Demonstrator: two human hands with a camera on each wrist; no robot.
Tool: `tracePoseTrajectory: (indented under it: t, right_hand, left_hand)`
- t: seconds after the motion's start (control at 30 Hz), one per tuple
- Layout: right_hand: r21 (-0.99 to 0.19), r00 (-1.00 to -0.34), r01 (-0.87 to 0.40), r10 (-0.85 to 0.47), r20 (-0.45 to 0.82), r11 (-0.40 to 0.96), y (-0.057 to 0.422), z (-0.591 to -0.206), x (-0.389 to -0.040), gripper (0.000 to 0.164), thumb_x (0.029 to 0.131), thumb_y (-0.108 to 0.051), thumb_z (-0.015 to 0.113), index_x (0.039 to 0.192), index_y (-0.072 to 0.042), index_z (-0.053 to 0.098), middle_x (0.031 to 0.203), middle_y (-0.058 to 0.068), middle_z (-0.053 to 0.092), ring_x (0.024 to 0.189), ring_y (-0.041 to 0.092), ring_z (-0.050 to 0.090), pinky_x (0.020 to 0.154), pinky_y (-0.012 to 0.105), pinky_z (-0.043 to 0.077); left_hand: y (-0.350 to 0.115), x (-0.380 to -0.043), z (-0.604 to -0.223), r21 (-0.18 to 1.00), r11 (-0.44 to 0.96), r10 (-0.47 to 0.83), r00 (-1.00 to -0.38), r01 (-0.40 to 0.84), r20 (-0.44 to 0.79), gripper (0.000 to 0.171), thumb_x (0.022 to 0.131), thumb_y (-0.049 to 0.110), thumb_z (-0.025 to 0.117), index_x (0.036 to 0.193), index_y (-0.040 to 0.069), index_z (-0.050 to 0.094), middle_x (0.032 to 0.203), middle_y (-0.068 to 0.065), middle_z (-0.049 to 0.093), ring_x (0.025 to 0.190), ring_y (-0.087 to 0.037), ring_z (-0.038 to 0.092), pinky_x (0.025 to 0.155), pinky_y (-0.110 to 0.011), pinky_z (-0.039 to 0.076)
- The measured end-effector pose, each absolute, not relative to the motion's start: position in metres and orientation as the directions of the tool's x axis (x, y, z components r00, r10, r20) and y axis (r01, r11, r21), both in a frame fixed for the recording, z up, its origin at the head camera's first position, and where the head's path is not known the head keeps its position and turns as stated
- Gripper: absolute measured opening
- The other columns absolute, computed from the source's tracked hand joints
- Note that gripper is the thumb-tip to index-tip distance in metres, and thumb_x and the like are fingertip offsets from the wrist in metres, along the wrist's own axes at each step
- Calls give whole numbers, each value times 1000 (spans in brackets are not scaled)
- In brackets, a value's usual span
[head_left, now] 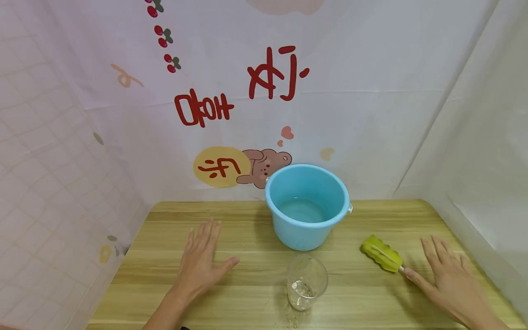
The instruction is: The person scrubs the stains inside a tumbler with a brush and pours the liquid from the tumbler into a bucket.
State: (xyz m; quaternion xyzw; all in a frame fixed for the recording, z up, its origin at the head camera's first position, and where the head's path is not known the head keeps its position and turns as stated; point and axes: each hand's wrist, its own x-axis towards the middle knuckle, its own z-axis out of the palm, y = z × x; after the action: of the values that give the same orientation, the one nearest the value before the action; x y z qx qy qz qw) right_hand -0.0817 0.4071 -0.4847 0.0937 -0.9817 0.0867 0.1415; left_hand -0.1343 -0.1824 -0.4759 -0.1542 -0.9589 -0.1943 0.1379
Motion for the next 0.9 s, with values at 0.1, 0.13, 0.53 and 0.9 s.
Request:
tracePoseTrajectory:
  t: [0.1,0.13,0.53,0.9]
  right_hand:
    - [-141,-945,-199,-152,290,970,411,-484,-79,103,100,-47,68,167,-3,5,169,31,3,157,45,-7,118,63,-19]
    - [-142,-947,-193,-147,287,971,412,-484,-78,103,100,-47,68,167,-4,4,169,31,3,156,46,-5,118,63,-18]
    - [-173,-954,-152,-98,283,973,424,-486,-64,102,98,-48,70,165,2,12,163,38,20,142,64,26,118,74,3]
    - [-140,-973,-102,-70,220,985,432,-485,-61,94,96,-52,71,152,16,36,141,43,46,118,64,48,89,77,40]
  left_hand:
    - [-178,-133,-473,360,862,243,-913,358,327,106,88,62,75,165,5,28,171,-19,21,157,-41,19,125,-62,10]
    - [-176,-133,-473,368,857,245,-914,360,324,107,88,62,76,165,6,28,171,-19,21,157,-41,19,125,-62,11]
    - [-155,-131,-466,454,795,297,-911,402,286,107,88,69,72,165,8,30,170,-15,26,157,-35,22,124,-62,15]
    - [-144,-127,-467,513,762,287,-917,395,278,107,86,67,75,164,7,33,169,-16,29,156,-36,25,123,-62,21]
